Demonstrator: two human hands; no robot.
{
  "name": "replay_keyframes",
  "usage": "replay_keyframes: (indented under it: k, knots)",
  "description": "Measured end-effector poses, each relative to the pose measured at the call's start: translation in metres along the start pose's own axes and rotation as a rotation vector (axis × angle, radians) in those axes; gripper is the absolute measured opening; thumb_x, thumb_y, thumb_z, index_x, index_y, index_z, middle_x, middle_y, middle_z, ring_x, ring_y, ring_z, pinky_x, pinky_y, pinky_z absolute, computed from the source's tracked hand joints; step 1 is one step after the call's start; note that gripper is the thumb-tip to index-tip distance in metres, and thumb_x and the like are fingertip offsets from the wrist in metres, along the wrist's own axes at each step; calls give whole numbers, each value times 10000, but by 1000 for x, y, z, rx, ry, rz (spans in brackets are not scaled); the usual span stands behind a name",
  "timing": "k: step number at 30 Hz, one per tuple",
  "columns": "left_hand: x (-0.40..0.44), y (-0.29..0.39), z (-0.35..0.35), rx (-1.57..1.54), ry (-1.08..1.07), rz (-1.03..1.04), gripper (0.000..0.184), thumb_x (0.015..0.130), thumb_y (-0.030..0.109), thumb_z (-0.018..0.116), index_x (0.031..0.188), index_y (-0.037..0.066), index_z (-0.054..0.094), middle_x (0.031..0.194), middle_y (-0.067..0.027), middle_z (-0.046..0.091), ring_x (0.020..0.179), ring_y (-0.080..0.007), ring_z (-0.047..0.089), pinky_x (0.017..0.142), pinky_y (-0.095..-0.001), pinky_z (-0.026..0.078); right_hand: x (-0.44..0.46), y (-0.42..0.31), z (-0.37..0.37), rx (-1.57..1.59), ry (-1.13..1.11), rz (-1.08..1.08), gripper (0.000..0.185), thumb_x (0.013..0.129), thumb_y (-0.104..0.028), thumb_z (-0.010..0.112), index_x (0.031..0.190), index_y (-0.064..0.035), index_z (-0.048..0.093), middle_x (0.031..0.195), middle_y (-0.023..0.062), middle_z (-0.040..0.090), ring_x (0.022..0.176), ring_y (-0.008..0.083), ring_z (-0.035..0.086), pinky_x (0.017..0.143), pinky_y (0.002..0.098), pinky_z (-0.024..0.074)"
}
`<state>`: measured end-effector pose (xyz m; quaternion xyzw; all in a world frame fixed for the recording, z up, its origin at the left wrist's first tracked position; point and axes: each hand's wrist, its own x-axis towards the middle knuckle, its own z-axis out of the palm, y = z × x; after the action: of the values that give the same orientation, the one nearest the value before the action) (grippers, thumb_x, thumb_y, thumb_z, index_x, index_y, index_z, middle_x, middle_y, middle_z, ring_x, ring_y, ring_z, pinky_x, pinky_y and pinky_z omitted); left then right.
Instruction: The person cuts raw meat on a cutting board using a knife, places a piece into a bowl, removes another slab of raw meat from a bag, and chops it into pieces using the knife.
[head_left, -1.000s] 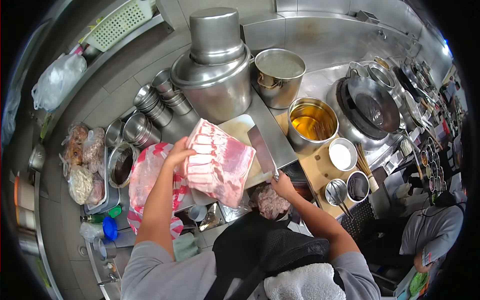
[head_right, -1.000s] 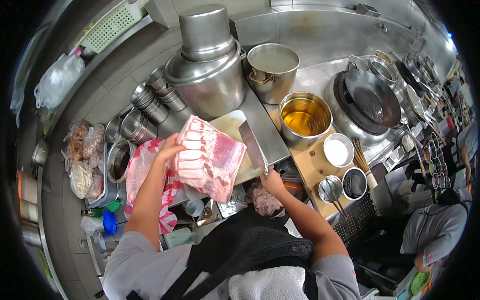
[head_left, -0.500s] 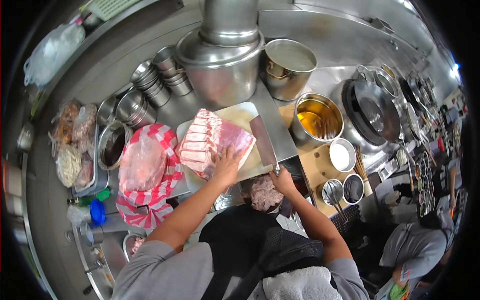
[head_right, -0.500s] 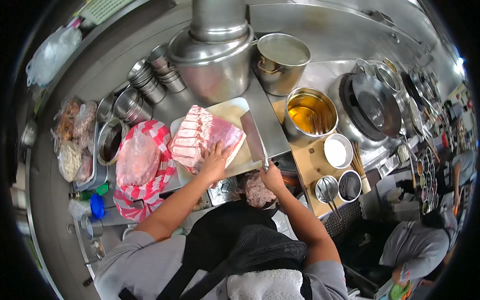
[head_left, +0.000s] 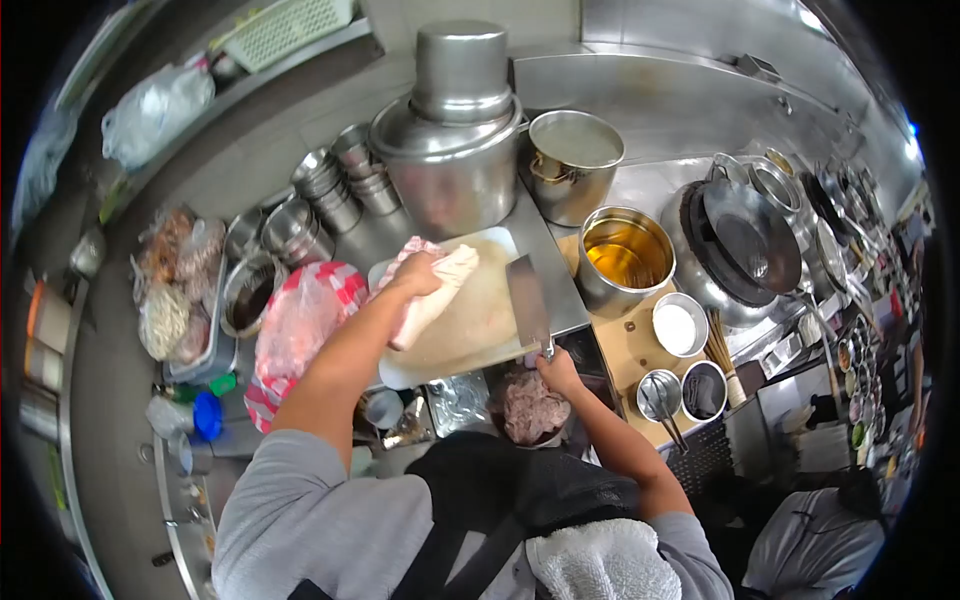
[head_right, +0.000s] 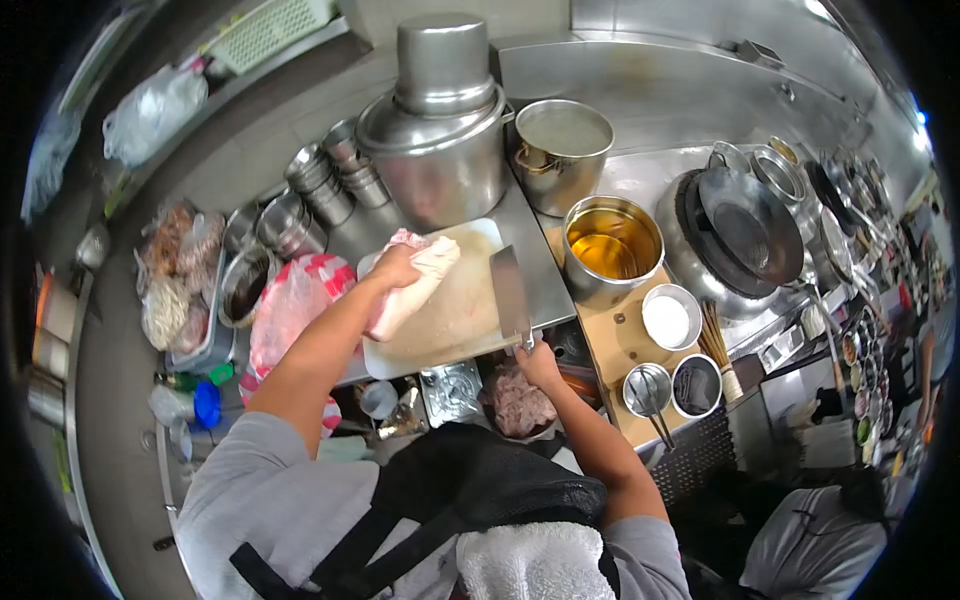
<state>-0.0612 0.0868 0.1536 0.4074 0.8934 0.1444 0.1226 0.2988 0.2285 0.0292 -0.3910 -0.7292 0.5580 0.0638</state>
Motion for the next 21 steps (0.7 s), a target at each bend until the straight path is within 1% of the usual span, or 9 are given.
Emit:
replay_keyframes:
  k: [3,5,6,8,9,12,17,19,21]
  knots:
    - [14,-26,-26,-23,60,96,359,811,141,732,1152,58,805,1177,-247,782,1123,-399,754,956,-450,590,19,36,12,-73,43,-97,417,948,-277,724,1155,84,704,941,305,771,919,456,786,846,516,614]
    - [-21,2,-47,-16,27,88,407,820,178,754,1211,65,772,1258,-213,770,1131,-389,751,999,-486,581,28,56,19,-57,143,-312,303,939,-223,716,1045,61,697,755,208,734,600,292,747,598,436,601]
    - [-30,11,-22,248,-35,30,358,823,159,767,1177,101,769,1177,-188,786,1053,-390,760,932,-529,581,21,43,13,29,58,-172,278,948,-225,724,1005,46,704,739,175,727,585,269,739,563,425,582]
    - [-84,17,46,135,101,214,310,816,130,770,1126,124,774,1080,-173,788,1005,-397,761,851,-548,573,30,56,19,8,41,-178,276,959,-229,724,1018,40,702,722,155,714,564,253,725,537,415,570]
    - [-120,35,71,120,28,136,336,808,84,752,1133,162,787,1107,-133,770,1105,-369,728,912,-543,544,35,63,20,-18,33,-186,274,971,-233,724,1031,34,700,706,136,701,542,237,712,512,406,558]
    - [-177,28,136,106,94,284,376,794,66,753,1152,171,793,1208,-78,735,1249,-327,642,1030,-562,481,29,53,14,-39,14,-216,269,991,-225,722,1070,29,684,684,104,674,501,206,679,470,390,536]
    - [-211,23,114,-148,355,384,449,777,125,826,1225,125,791,1346,-115,659,1335,-350,563,1183,-557,388,28,44,11,-52,-24,-205,243,1002,-200,713,1095,18,665,680,115,672,476,198,674,445,393,528]
    - [-231,7,106,-183,415,294,583,799,187,867,1364,127,735,1423,-194,607,1374,-420,529,1219,-557,363,26,43,10,-108,9,-232,261,999,-218,716,1099,19,670,740,168,713,564,266,734,533,438,573]
    - [-243,-30,120,-373,744,-98,696,851,204,885,1483,62,630,1481,-232,570,1355,-399,566,1146,-516,467,26,41,12,-177,47,-253,290,995,-232,725,1108,29,669,803,210,733,674,328,762,629,467,592]
